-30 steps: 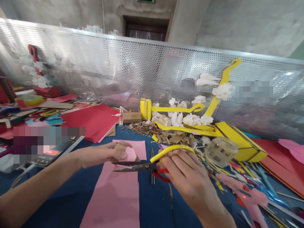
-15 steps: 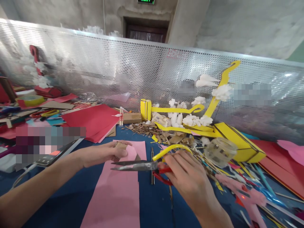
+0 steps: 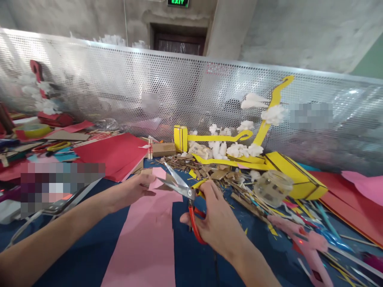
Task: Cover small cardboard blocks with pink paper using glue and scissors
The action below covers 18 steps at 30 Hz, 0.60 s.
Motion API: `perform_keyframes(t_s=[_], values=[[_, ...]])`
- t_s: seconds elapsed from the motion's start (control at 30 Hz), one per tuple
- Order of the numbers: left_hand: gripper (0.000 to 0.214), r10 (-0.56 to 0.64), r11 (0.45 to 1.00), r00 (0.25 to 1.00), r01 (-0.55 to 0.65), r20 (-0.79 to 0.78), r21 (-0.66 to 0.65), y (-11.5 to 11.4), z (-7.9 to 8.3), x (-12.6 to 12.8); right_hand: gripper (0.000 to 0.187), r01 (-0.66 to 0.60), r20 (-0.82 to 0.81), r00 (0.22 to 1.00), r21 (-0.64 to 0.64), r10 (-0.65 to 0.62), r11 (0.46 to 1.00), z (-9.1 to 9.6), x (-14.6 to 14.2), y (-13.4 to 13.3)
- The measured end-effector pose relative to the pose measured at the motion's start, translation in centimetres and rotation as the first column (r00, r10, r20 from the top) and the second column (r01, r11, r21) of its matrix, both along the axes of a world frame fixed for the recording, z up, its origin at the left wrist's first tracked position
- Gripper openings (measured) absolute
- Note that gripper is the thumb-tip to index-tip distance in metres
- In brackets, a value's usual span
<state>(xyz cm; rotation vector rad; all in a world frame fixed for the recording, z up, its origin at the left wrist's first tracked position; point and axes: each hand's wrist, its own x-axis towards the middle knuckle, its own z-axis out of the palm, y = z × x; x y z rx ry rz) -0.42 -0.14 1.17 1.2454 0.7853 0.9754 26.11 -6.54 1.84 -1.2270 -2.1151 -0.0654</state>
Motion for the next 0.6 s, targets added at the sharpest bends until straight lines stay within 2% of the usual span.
perform_keyframes(t_s=[0.1,0.2,0.37,0.6], values=[[0.040,0.064,0.997,0.996,-0.061,0.060,-0.048,0.1,-0.1,0.5,0.029,-0.003,-0.028,1.000,-0.076,0.000,0.997,-0.8,-0.7,-0.3],[0.046,0.078,0.997,0.980,-0.081,0.184,0.006,0.1,-0.3,1.2,0.024,-0.002,-0.105,0.994,-0.140,-0.012,0.990,-1.3,-1.3,-0.2],[0.048,0.180,0.983,0.920,-0.179,0.348,-0.033,-0.2,-0.8,2.1,0.017,-0.081,-0.174,0.984,-0.183,0.049,0.980,-1.0,-2.4,-0.5],[0.061,0.190,0.978,0.924,-0.208,0.331,0.017,-0.9,-0.7,2.3,0.008,-0.134,-0.211,0.973,-0.187,0.094,0.973,-1.1,-3.3,-1.4]])
